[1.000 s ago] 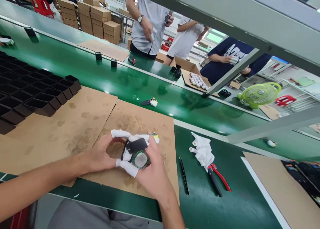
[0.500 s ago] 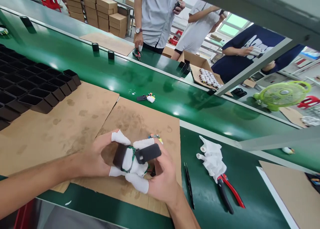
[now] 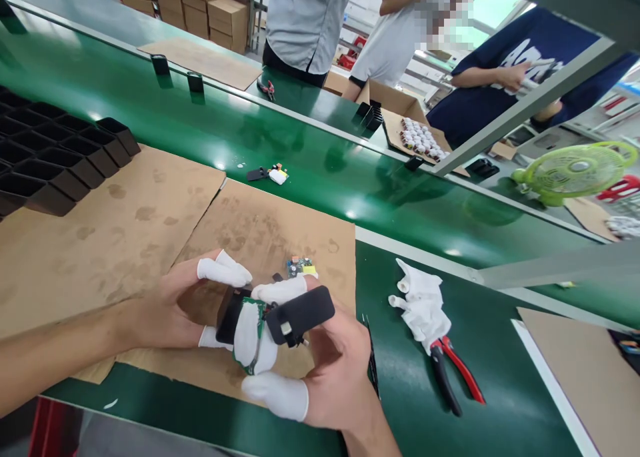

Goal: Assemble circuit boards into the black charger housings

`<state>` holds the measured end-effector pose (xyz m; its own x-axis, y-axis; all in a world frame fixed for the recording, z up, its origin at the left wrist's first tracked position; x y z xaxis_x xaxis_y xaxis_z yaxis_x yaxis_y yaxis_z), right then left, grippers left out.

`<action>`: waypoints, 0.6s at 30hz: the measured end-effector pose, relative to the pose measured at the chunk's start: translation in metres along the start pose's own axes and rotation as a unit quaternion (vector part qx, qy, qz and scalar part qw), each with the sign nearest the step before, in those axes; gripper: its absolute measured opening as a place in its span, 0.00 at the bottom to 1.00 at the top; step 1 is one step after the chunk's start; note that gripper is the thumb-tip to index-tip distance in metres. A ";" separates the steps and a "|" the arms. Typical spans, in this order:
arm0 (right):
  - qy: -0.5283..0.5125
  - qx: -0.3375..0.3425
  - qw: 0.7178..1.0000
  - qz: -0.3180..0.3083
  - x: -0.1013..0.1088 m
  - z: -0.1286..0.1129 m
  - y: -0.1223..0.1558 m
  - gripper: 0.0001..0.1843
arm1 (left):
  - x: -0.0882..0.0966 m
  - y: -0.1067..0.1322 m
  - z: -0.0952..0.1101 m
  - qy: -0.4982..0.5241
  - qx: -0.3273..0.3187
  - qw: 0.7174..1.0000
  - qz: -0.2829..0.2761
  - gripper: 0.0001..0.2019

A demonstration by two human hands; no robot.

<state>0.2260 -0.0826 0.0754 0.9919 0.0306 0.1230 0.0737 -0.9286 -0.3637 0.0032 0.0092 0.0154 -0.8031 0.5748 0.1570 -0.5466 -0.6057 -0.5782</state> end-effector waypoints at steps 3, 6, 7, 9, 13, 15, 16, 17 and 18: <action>0.029 0.014 0.999 0.008 -0.002 0.001 0.000 0.33 | 0.001 0.002 -0.001 -0.004 0.003 1.000 -0.001 0.30; 0.046 0.027 0.999 0.000 -0.003 0.003 0.001 0.35 | 0.001 0.003 -0.003 0.000 0.017 1.000 -0.003 0.29; 0.052 0.028 0.998 -0.002 -0.003 0.004 0.001 0.36 | 0.001 0.003 -0.003 0.001 0.023 1.000 -0.005 0.29; 0.061 0.024 0.998 0.001 -0.004 0.006 0.003 0.37 | 0.001 0.003 -0.003 0.000 0.034 0.999 -0.006 0.28; 0.059 0.023 0.998 -0.005 -0.005 0.010 0.004 0.39 | 0.001 0.003 -0.001 0.005 0.045 0.999 -0.004 0.28; 0.063 0.025 0.998 -0.008 -0.005 0.011 0.005 0.40 | 0.001 0.003 -0.001 0.012 0.044 0.999 -0.001 0.28; 0.065 0.027 0.997 -0.009 -0.006 0.012 0.005 0.40 | 0.001 0.003 -0.001 0.014 0.043 0.999 -0.001 0.28; 0.066 0.030 0.997 -0.009 -0.006 0.012 0.005 0.39 | 0.001 0.002 -0.001 0.013 0.041 0.999 -0.001 0.28; 0.068 0.033 0.997 -0.009 -0.006 0.012 0.005 0.39 | 0.001 0.002 -0.001 0.010 0.039 0.999 -0.002 0.28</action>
Point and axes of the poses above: each hand's wrist, its own y-axis away from the middle knuckle, its own x-axis out of the back of the hand, z = x × y, the point moved 1 cm from there along -y, towards the middle knuckle, and after that the axes turned 2 degrees about -y, right-handed, at the moved point
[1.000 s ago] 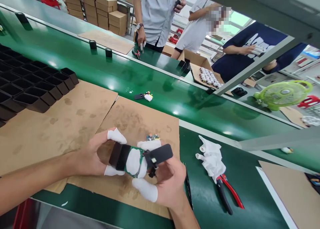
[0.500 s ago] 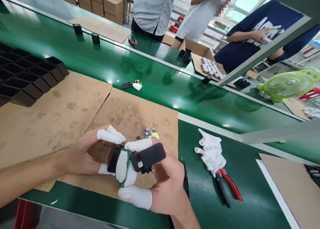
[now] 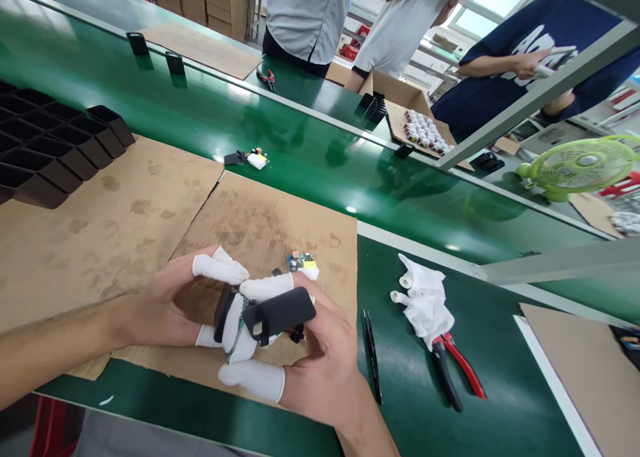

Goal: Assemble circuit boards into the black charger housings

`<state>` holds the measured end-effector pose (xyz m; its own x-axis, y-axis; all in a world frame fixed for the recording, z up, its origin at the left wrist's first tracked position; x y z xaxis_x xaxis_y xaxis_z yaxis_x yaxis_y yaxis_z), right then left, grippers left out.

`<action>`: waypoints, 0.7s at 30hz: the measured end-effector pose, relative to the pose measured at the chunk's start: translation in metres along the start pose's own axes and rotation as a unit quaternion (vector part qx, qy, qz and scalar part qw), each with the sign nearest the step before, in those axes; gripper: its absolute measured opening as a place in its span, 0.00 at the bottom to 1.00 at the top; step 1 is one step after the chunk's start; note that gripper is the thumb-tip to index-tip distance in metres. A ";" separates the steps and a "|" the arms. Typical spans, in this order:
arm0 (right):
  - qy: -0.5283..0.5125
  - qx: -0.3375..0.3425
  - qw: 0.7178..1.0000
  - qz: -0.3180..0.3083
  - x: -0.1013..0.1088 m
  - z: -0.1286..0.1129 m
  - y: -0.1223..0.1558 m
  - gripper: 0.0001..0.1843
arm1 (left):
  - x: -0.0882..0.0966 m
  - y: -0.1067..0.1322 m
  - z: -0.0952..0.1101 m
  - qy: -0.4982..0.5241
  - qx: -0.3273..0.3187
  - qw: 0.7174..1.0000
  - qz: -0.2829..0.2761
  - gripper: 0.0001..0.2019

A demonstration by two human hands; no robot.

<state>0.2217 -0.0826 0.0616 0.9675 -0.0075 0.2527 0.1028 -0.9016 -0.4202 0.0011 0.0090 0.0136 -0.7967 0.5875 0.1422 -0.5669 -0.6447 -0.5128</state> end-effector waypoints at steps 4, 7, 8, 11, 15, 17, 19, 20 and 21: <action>0.010 0.011 1.000 -0.004 -0.001 0.000 -0.001 0.37 | 0.000 0.000 -0.001 -0.012 -0.007 1.000 0.000 0.29; 0.016 0.019 1.000 -0.006 -0.001 -0.001 -0.002 0.35 | 0.000 0.001 -0.002 -0.018 -0.019 1.000 0.003 0.30; 0.018 0.022 1.000 -0.006 -0.001 -0.002 -0.003 0.34 | -0.001 0.001 -0.003 -0.019 -0.023 1.000 0.004 0.30; 0.021 0.036 0.999 -0.004 -0.002 -0.002 -0.004 0.32 | -0.001 0.001 -0.005 -0.015 -0.042 0.999 0.002 0.31; 0.020 0.043 0.999 -0.008 -0.003 0.000 -0.004 0.36 | -0.002 0.003 -0.008 -0.015 -0.056 0.998 -0.002 0.31; 0.015 0.038 0.999 -0.011 -0.003 0.001 -0.004 0.37 | -0.002 0.003 -0.010 -0.013 -0.056 0.998 -0.001 0.31; 0.012 0.034 0.999 -0.011 -0.003 0.002 -0.003 0.37 | -0.003 0.004 -0.011 -0.014 -0.054 0.998 0.000 0.32; 0.010 0.032 0.999 -0.011 -0.003 0.002 -0.003 0.37 | -0.003 0.004 -0.012 -0.014 -0.053 0.998 0.001 0.32; 0.008 0.030 0.999 -0.014 -0.003 0.002 -0.002 0.37 | -0.003 0.004 -0.012 -0.014 -0.052 0.999 0.000 0.32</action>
Point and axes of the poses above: each hand's wrist, its own y-axis away from the middle knuckle, its own x-axis out of the back of the hand, z = x × y, the point moved 1 cm from there along -y, towards the middle knuckle, and after that the axes turned 2 degrees about -y, right-handed, at the moved point
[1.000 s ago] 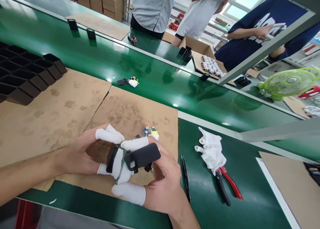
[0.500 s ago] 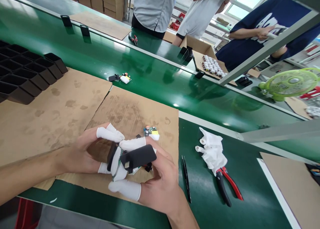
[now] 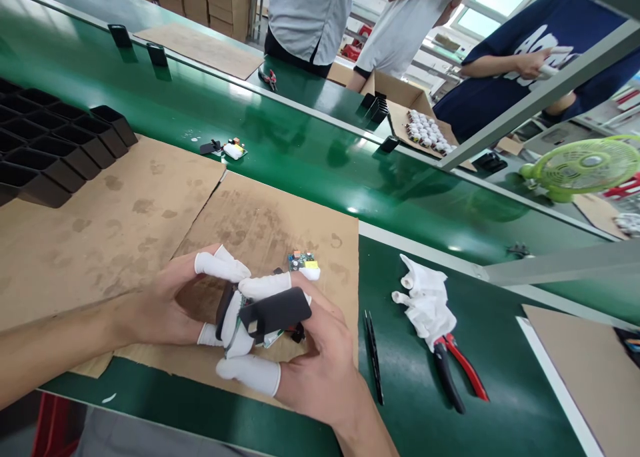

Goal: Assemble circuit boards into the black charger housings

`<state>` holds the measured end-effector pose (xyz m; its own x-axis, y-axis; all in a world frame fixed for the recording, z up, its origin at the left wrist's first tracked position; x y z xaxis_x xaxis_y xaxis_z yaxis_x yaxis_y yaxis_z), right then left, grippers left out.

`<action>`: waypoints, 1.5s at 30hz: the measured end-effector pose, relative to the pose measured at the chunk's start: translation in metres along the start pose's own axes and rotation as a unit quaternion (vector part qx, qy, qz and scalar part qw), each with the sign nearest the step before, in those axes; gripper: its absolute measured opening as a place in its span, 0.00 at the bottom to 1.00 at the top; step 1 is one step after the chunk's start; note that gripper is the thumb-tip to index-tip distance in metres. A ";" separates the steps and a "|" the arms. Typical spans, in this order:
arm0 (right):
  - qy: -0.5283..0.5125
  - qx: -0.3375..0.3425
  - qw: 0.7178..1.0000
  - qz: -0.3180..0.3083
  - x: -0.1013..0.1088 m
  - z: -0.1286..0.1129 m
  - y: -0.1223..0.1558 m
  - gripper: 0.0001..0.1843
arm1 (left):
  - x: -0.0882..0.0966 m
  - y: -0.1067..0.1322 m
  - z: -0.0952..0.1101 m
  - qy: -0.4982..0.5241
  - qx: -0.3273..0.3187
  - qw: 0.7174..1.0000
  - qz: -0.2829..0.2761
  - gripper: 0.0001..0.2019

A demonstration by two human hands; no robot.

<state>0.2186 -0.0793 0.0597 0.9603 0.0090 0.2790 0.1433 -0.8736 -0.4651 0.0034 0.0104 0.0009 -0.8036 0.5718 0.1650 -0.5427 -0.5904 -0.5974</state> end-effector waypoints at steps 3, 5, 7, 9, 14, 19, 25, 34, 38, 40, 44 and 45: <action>-0.006 -0.004 1.000 -0.007 0.000 0.001 0.001 0.39 | 0.000 0.000 0.000 0.003 0.001 1.000 -0.004 0.32; -0.009 -0.004 1.000 -0.008 0.000 0.002 0.001 0.41 | 0.000 -0.001 0.000 0.006 0.002 1.000 -0.005 0.32; -0.014 -0.004 1.000 -0.011 0.000 0.002 0.001 0.42 | 0.001 0.000 0.001 0.007 0.004 1.000 -0.002 0.31; -0.021 -0.006 1.000 -0.014 -0.001 0.003 0.001 0.43 | 0.000 0.000 0.001 -0.001 0.004 1.000 0.000 0.31; -0.032 -0.008 0.999 -0.016 -0.001 0.003 0.000 0.44 | 0.000 0.001 0.001 -0.009 0.001 1.000 -0.001 0.31; -0.040 -0.016 0.999 -0.014 -0.002 0.002 0.000 0.43 | 0.000 0.001 0.000 -0.012 0.004 1.000 0.006 0.31; -0.033 -0.017 0.999 -0.017 -0.001 0.001 -0.001 0.43 | -0.001 0.000 0.001 -0.017 0.006 1.000 0.007 0.31; 0.001 -0.011 1.000 -0.020 0.002 0.001 0.000 0.42 | 0.000 -0.002 0.003 -0.006 0.023 1.000 0.005 0.31; 0.007 -0.012 1.000 -0.020 0.002 0.000 -0.002 0.39 | 0.000 -0.001 0.003 -0.004 0.021 1.000 0.006 0.31; 0.004 -0.014 1.000 -0.021 0.002 0.000 -0.002 0.38 | 0.000 -0.001 0.003 -0.008 0.017 1.000 0.006 0.30; 0.006 -0.015 1.000 -0.020 0.002 0.000 -0.001 0.38 | -0.001 0.000 0.002 -0.016 0.013 1.000 0.005 0.31; 0.006 -0.014 1.000 -0.020 0.002 0.000 0.000 0.39 | -0.001 0.000 0.002 -0.017 0.015 1.000 0.005 0.31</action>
Point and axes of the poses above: each hand's wrist, its own y-axis away from the middle knuckle, its own x-axis out of the back of the hand, z = x × y, the point moved 1 cm from there along -y, towards the middle knuckle, and after that the axes turned 2 degrees about -y, right-handed, at the moved point
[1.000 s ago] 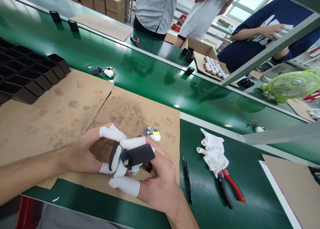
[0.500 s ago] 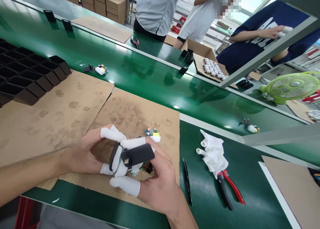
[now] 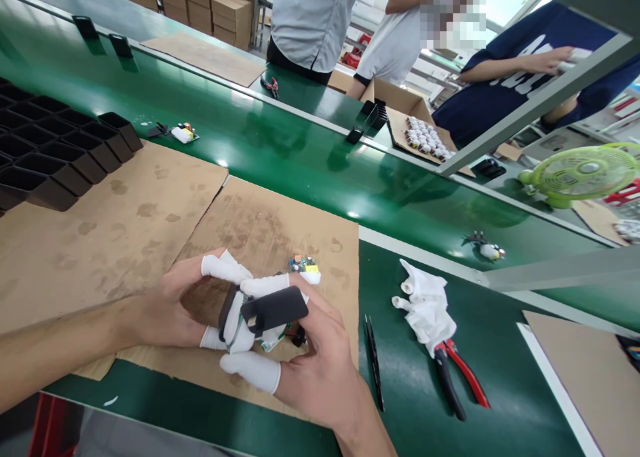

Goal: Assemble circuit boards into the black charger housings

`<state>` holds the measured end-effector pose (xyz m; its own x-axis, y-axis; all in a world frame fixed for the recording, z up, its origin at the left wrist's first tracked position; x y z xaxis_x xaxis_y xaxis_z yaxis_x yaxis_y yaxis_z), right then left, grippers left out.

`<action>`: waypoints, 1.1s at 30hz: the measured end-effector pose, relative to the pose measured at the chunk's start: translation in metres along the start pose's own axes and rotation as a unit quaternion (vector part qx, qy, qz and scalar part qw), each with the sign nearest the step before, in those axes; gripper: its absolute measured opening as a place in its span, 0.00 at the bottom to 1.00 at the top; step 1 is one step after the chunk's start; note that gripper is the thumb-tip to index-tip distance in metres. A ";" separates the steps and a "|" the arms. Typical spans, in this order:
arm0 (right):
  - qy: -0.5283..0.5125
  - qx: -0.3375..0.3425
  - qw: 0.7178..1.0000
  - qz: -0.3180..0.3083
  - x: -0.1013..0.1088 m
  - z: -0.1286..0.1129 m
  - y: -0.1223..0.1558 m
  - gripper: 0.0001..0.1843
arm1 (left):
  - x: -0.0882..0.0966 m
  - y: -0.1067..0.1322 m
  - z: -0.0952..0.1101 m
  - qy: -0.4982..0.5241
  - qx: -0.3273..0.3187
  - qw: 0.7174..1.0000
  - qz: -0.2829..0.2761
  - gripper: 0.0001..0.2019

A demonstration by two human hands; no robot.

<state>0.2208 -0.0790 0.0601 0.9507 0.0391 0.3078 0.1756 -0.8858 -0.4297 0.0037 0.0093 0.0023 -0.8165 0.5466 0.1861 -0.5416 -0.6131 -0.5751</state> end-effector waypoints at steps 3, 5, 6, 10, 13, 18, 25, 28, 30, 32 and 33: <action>-0.002 0.001 1.000 -0.003 0.000 0.001 0.001 0.41 | 0.000 -0.001 0.001 0.003 0.004 1.000 -0.001 0.31; -0.005 0.002 1.000 -0.003 0.001 0.001 0.002 0.43 | 0.000 -0.002 0.001 0.010 0.004 1.000 -0.004 0.30; -0.006 0.004 1.000 0.000 0.001 0.002 0.002 0.45 | 0.000 -0.002 0.002 0.014 0.004 1.000 -0.005 0.30; -0.002 0.006 1.000 -0.002 0.000 0.000 0.001 0.44 | 0.000 -0.003 0.002 0.025 0.004 1.000 -0.004 0.30; 0.004 -0.005 1.000 -0.004 0.000 -0.002 -0.002 0.39 | -0.001 -0.002 0.001 0.024 -0.003 1.000 -0.003 0.30; 0.013 0.005 1.000 -0.001 -0.001 -0.004 -0.003 0.34 | -0.001 -0.002 0.001 0.016 0.004 1.000 -0.005 0.30; 0.016 0.016 1.000 0.016 0.000 0.000 0.001 0.39 | 0.000 -0.003 0.003 0.018 0.011 1.000 -0.002 0.30; 0.011 0.023 1.000 0.008 -0.001 0.000 0.000 0.41 | -0.001 -0.002 0.001 0.013 0.007 1.000 -0.002 0.30; 0.012 0.022 1.000 0.004 -0.001 -0.001 -0.001 0.42 | -0.002 -0.002 -0.001 0.013 0.004 1.000 -0.002 0.31; 0.014 0.025 1.000 0.005 -0.001 -0.002 -0.002 0.42 | -0.002 0.000 -0.002 0.014 0.001 1.000 0.000 0.31; 0.017 0.028 0.999 0.005 -0.001 -0.003 -0.002 0.42 | -0.002 0.000 -0.002 0.012 0.001 1.000 0.000 0.31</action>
<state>0.2190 -0.0784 0.0630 0.9432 0.0140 0.3318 0.1814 -0.8587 -0.4794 0.0055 0.0091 0.0003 -0.8111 0.5607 0.1665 -0.5423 -0.6144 -0.5732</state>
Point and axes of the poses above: each hand's wrist, its own y-axis away from the middle knuckle, its own x-axis out of the back of the hand, z = x × y, the point moved 1 cm from there along -y, towards the middle knuckle, and after that the axes turned 2 degrees about -y, right-handed, at the moved point
